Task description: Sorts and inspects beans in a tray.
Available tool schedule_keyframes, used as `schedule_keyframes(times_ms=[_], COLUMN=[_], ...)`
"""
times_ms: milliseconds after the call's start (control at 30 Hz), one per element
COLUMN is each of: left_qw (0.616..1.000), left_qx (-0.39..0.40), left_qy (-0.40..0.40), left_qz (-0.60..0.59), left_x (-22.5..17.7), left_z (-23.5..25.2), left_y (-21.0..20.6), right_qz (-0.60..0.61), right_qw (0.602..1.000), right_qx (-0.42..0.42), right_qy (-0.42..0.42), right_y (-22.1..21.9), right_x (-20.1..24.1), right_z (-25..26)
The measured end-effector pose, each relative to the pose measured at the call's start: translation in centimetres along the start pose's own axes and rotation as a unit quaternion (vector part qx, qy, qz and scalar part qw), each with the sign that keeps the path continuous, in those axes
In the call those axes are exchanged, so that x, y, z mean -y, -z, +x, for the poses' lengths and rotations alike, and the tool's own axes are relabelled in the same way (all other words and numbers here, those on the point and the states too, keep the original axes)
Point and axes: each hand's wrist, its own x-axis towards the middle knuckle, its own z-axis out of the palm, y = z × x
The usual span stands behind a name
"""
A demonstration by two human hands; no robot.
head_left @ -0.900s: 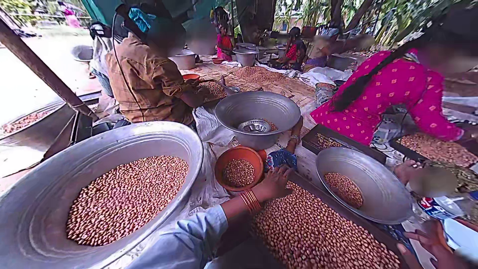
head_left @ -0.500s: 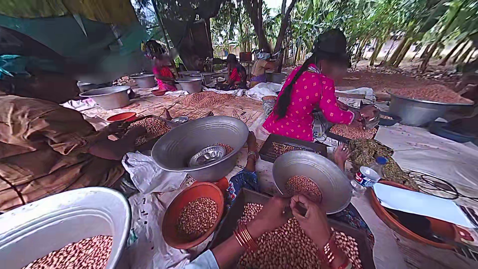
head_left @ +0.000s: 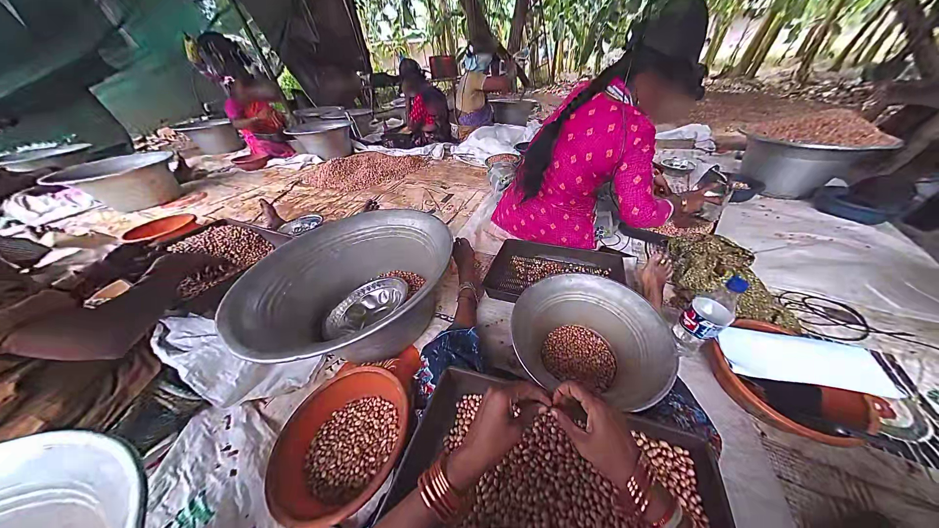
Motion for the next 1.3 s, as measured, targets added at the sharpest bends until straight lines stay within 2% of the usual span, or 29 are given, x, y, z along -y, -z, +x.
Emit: schedule_keyframes(times_ms=[167, 333, 467, 800, 1300], left_qw=[0.998, 0.991, 0.988, 0.987, 0.986], left_qx=[-0.019, -0.065, -0.083, -0.094, -0.095], left_qy=[-0.049, -0.118, -0.116, -0.118, -0.111], left_qz=[0.019, 0.025, 0.062, 0.053, 0.081], left_x=[0.0, 0.0, -0.1, -0.1, -0.1], left_z=[-0.2, -0.5, -0.7, -0.8, -1.1], left_y=[0.0, -0.2, -0.5, -1.2, -1.1], right_qz=[0.029, 0.262, 0.314, 0.252, 0.328], right_qw=[0.999, 0.964, 0.947, 0.964, 0.936], right_qx=[0.002, 0.033, 0.019, 0.04, 0.069], right_qy=[0.027, -0.038, -0.062, -0.078, -0.104], right_y=[-1.0, -2.0, -2.3, -1.5, -1.5], right_x=[0.2, 0.6, 1.0, 0.9, 0.9], right_z=[-0.4, -0.9, -1.1, -0.7, -0.5])
